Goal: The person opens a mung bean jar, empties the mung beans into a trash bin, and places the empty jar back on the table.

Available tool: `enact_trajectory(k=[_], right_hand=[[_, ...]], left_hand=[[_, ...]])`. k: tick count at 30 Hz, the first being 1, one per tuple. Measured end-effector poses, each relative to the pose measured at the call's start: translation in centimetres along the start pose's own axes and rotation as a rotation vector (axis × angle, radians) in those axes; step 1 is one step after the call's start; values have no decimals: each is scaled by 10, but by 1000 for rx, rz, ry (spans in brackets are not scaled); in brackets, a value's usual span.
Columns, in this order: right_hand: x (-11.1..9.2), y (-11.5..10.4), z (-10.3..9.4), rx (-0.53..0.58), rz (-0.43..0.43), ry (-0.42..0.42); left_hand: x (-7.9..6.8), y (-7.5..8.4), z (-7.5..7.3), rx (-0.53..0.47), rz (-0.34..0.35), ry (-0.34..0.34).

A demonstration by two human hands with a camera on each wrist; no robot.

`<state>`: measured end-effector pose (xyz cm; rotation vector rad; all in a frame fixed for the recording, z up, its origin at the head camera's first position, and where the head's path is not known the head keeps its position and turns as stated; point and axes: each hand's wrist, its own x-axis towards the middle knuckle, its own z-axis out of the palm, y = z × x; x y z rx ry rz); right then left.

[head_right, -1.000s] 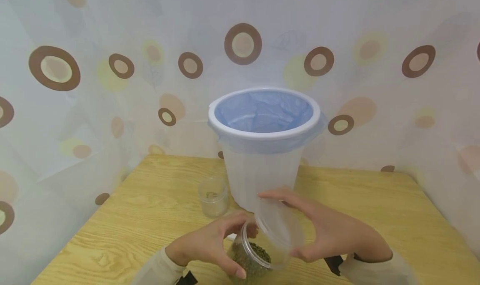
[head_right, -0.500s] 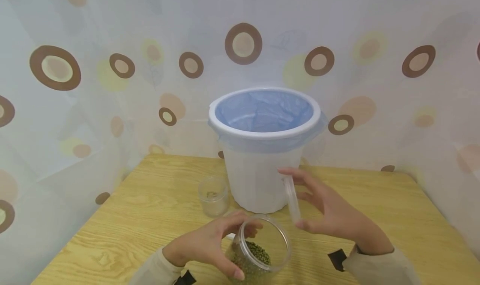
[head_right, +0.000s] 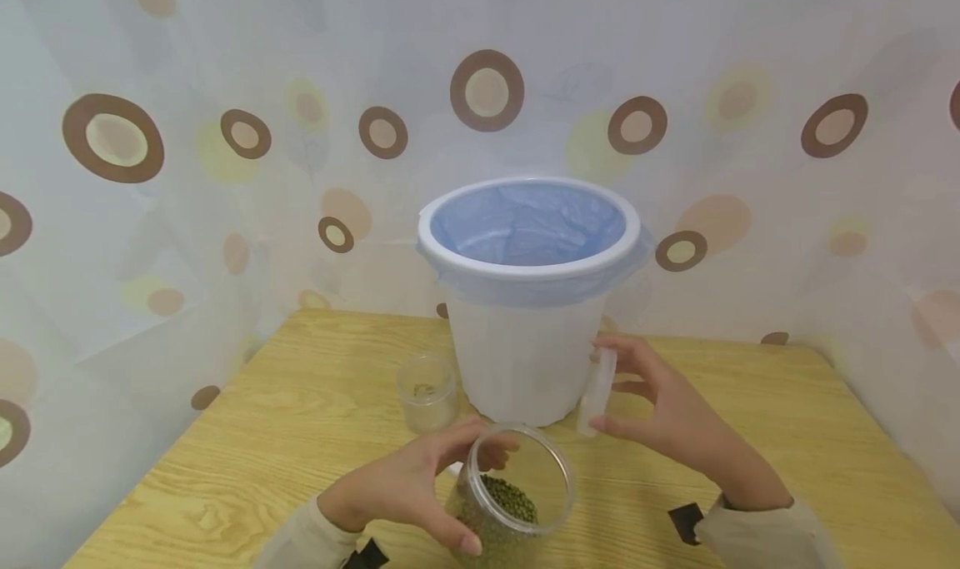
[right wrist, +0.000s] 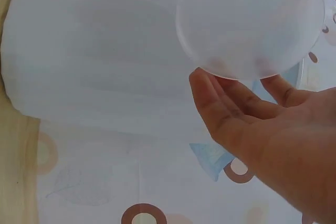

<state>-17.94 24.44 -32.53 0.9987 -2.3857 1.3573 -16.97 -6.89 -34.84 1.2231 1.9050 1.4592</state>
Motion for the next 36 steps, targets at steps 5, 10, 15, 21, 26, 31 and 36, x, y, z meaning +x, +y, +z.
enact_trajectory(k=[5, 10, 15, 21, 26, 31, 36], right_hand=[[-4, 9, 0, -116, 201, -4], [-5, 18, 3, -153, 367, -66], [-8, 30, 8, -146, 472, -112], [-8, 40, 9, -182, 622, -201], [-6, 46, 11, -194, 681, -215], [-4, 55, 13, -261, 698, -222], [-4, 66, 13, -326, 664, -203]], left_hand=[[-2, 0, -2, -9, 22, 27], [-4, 3, -6, -11, 6, 66], [-6, 6, -9, -11, 6, 74], [-6, 5, -12, -19, 27, 73], [-6, 7, -13, 2, 3, 103], [-7, 8, -14, -14, -9, 110], [-9, 8, -15, 0, 5, 144]])
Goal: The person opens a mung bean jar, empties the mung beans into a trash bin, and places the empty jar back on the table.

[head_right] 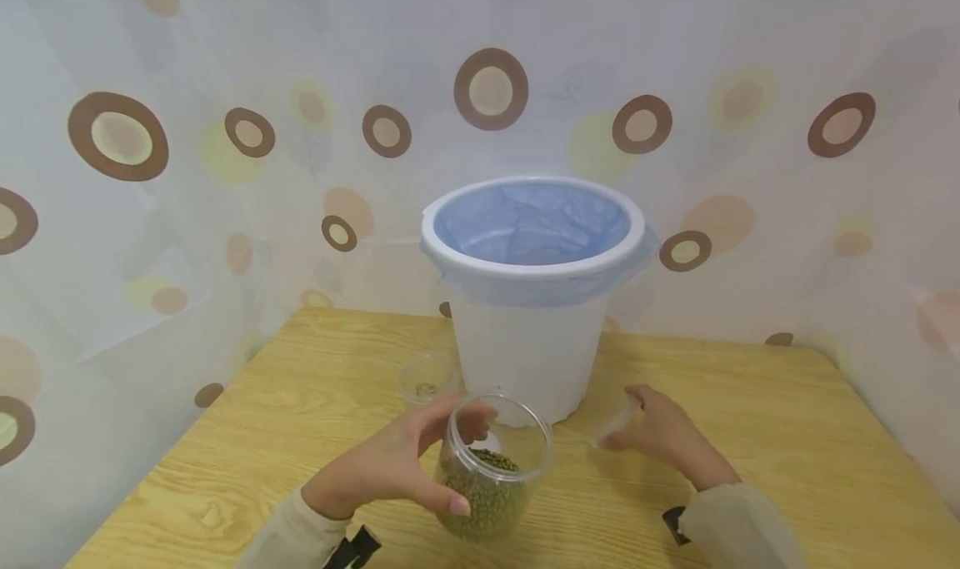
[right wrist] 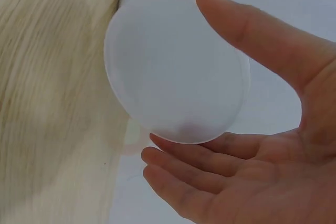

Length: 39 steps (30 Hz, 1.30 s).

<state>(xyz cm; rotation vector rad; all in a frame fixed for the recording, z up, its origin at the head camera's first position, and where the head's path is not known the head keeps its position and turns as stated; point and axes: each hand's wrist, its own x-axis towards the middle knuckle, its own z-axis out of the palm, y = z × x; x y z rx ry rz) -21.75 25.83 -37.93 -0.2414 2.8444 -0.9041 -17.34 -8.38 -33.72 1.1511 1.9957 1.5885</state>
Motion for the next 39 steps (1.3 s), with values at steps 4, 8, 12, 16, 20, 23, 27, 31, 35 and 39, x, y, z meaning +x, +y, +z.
enact_trajectory(k=[4, 8, 12, 16, 20, 23, 27, 31, 35, 39], right_hand=[[3, 5, 2, -13, 0, 29], [5, 9, 3, -5, 20, 35], [7, 12, 5, 8, 33, 36], [9, 13, 6, 25, 52, 28], [10, 15, 9, 42, 53, 17], [10, 16, 10, 47, 53, 10], [11, 15, 11, 37, 59, 4], [12, 14, 11, 6, 67, -12], [14, 16, 13, -43, 56, -34], [18, 17, 16, -90, 38, -39]], left_hand=[[0, -1, 0, 10, 1, 33], [1, 1, 0, -2, -27, 66], [1, 3, -2, -18, -49, 87], [0, 5, -3, -36, -75, 93], [-1, 6, -4, -45, -95, 101], [-2, 6, -4, -50, -101, 106], [-2, 5, -4, -51, -91, 112], [-2, 4, -4, -51, -81, 116], [-2, 4, -4, -52, -80, 113], [-2, 4, -4, -54, -87, 105]])
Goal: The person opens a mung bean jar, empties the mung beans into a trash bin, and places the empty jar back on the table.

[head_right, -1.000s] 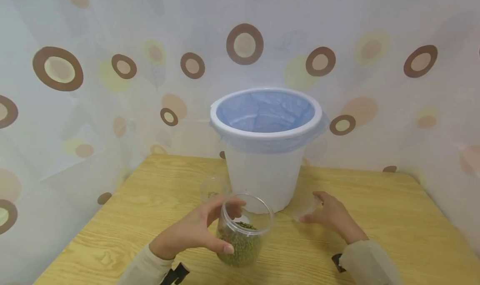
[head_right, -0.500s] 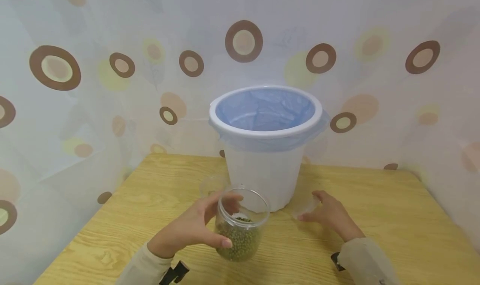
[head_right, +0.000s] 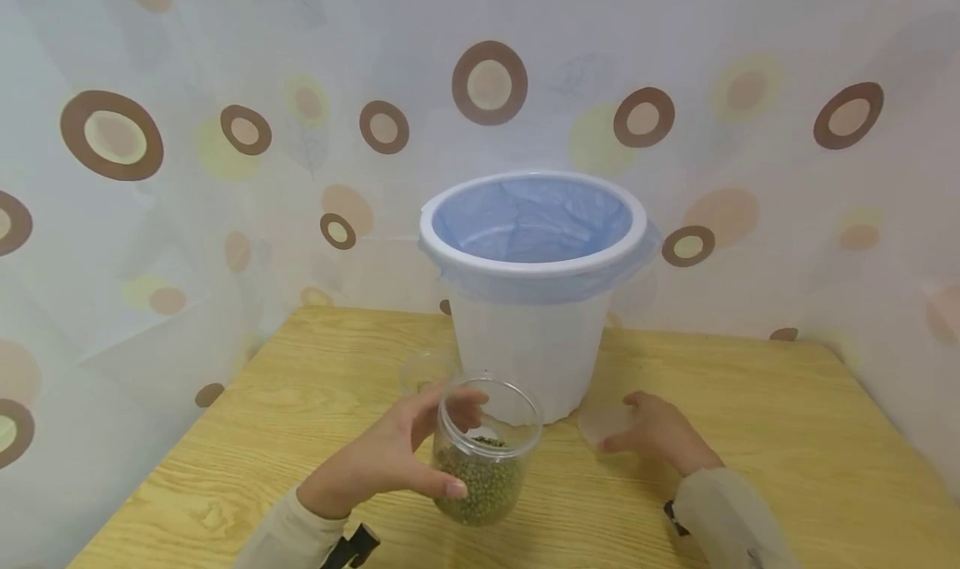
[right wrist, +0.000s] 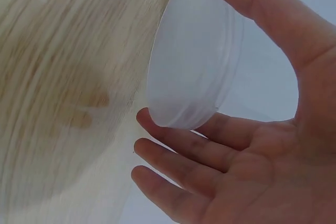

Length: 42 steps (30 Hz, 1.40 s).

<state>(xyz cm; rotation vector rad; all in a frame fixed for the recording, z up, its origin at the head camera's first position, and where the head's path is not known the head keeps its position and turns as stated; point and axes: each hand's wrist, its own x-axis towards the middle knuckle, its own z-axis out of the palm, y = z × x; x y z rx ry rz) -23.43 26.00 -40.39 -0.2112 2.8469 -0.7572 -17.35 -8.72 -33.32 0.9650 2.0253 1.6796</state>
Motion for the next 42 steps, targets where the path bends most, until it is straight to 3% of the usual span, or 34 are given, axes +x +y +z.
enact_trajectory(k=[17, 28, 42], right_hand=[[5, -10, 14, -53, 17, 36], [7, -5, 22, -87, -34, 103], [3, -8, 23, -164, -30, 95]], left_hand=[[-1, 0, 1, -8, 5, -3], [-1, 2, 0, -6, 2, -10], [-3, 2, 0, -3, 9, -10]])
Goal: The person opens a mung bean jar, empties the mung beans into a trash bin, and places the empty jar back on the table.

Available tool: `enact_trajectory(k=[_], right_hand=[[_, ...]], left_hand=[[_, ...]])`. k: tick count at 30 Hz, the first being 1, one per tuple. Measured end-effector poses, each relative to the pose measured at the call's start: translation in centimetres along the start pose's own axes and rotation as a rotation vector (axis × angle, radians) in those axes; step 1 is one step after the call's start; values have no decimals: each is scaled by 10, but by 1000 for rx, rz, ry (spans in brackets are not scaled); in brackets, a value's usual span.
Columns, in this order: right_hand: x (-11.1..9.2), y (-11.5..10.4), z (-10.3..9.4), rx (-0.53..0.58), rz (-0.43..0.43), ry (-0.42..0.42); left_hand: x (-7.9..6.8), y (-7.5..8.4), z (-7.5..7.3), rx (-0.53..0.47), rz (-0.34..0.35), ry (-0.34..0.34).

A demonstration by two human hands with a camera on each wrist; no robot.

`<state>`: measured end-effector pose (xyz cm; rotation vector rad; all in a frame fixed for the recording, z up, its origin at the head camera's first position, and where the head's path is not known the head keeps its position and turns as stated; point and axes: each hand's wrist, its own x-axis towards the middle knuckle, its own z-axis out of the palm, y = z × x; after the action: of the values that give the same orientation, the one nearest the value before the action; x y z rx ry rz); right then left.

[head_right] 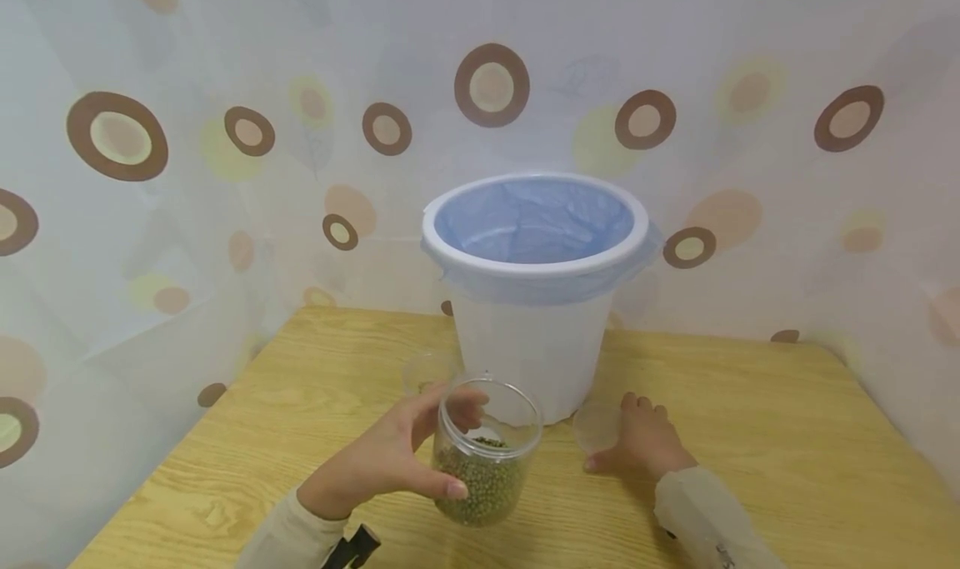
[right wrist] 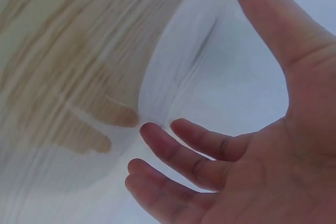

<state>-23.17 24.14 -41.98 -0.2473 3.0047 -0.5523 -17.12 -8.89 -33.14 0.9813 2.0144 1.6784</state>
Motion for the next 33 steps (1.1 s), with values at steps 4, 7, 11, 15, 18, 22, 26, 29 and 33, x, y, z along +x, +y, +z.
enact_trajectory(k=[4, 7, 11, 15, 18, 22, 26, 29, 33], right_hand=[[1, 4, -4, -10, 1, -19], [1, 5, -12, 26, 17, -31], [1, 5, -29, 97, 9, 7], [-1, 3, -46, 146, -21, 110], [-2, 2, -57, 170, -32, 192], [-3, -2, -74, 225, -30, 287], [-4, -9, -90, 293, -47, 409], [-4, -14, -100, 330, -71, 521], [-3, -21, -112, 399, -87, 641]], left_hand=[[0, -1, 0, -1, 13, 3], [0, -1, 0, -6, 9, 4], [0, -1, 0, -16, -7, 5], [-1, -1, 0, -14, -10, 12], [-1, -1, 0, -14, -2, 15], [-1, -1, 0, -16, 4, 15], [-1, 0, -1, -19, 0, 14], [-1, -1, -1, -19, 5, 11], [-1, -1, -1, -16, 12, 13]])
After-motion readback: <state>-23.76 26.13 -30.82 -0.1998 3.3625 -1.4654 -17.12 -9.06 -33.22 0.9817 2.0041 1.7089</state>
